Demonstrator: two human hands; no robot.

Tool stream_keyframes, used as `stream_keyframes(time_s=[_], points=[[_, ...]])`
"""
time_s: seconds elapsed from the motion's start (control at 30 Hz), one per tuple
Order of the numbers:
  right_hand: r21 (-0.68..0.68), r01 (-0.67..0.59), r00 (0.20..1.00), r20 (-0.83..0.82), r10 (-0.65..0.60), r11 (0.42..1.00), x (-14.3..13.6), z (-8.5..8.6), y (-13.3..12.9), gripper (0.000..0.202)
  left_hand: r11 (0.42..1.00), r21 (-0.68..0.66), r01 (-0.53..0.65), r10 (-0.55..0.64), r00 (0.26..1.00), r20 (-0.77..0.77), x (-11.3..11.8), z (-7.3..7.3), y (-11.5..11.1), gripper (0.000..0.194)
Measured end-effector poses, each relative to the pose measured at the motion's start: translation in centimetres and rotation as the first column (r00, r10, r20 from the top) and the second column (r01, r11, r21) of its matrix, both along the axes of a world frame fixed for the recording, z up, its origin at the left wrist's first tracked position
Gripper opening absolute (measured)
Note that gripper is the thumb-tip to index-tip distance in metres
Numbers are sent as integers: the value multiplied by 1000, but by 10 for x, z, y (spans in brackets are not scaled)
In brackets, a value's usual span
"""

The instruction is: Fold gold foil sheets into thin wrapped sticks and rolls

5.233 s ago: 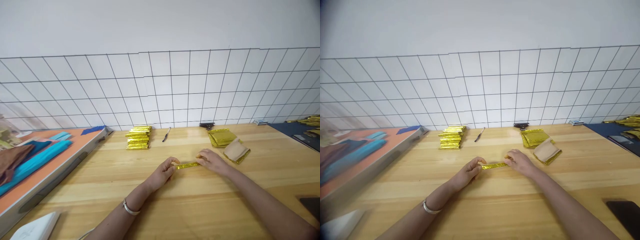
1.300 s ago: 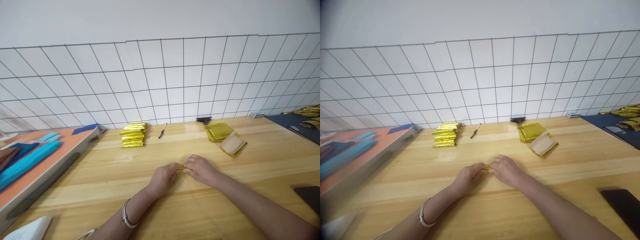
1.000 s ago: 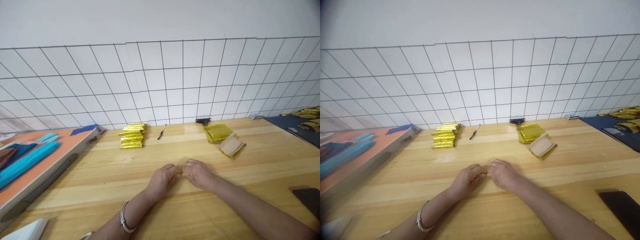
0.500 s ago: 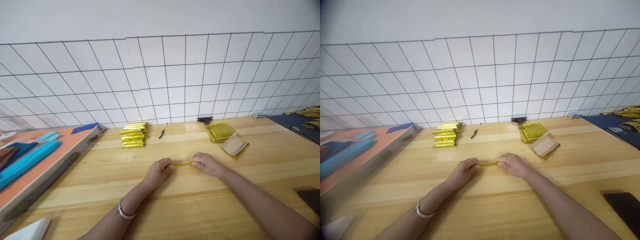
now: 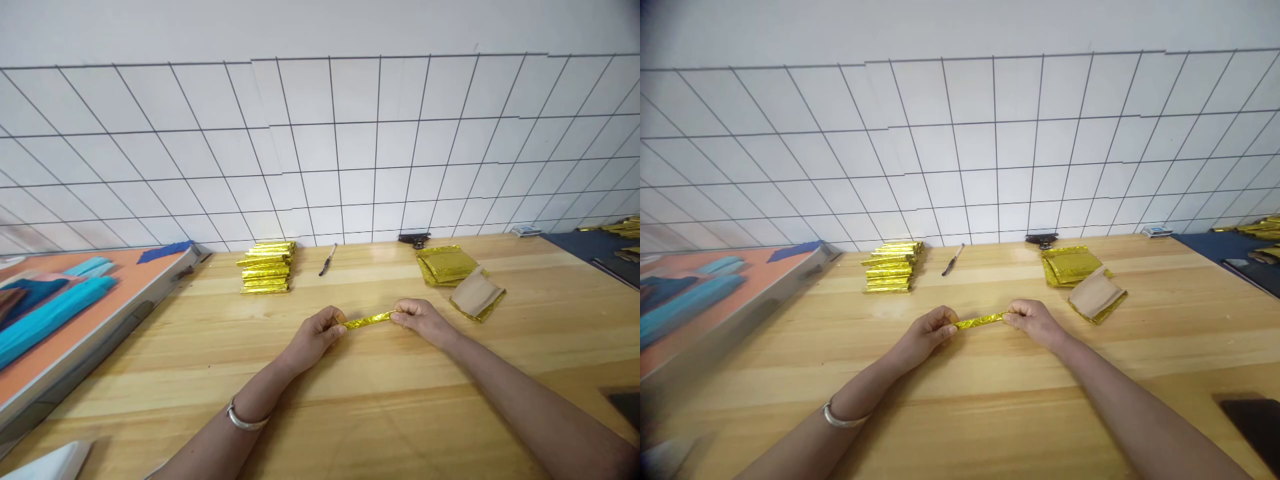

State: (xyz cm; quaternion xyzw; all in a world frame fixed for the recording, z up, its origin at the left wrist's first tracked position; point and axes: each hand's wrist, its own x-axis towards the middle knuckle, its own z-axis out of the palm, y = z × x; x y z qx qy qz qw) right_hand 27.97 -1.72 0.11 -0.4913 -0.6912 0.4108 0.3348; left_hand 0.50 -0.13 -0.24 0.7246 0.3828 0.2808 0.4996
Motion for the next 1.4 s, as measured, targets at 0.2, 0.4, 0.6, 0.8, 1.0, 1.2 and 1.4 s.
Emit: stream_keyframes(time_s=[0.2,0.4,0.6,0.8,1.0,1.2,1.4], points=[[-10,-36,999,1,36,999,1,-2,2,32,992,126,-18,38,987,-156,1,7,-4,22],[9,-94,994,53,93,996,-3,-4,3,31,933,338,125,40,896,-441,9,15,-14,22],[4,-87,995,45,87,996,-6,2,0,34,871,447,206,113,801,-588,19,15,-25,21],[-31,-95,994,-55,93,995,-8,6,-2,34,887,413,205,97,792,-602,18,15,-24,24],[-47,-98,990,-102,93,994,-10,2,0,33,909,366,198,50,821,-568,17,16,-26,33],[-35,-93,992,-91,90,995,-10,-3,2,32,949,301,95,53,894,-446,17,18,-27,33],[-31,-87,992,-93,84,996,-11,-5,2,31,963,270,6,82,946,-313,16,18,-26,36]])
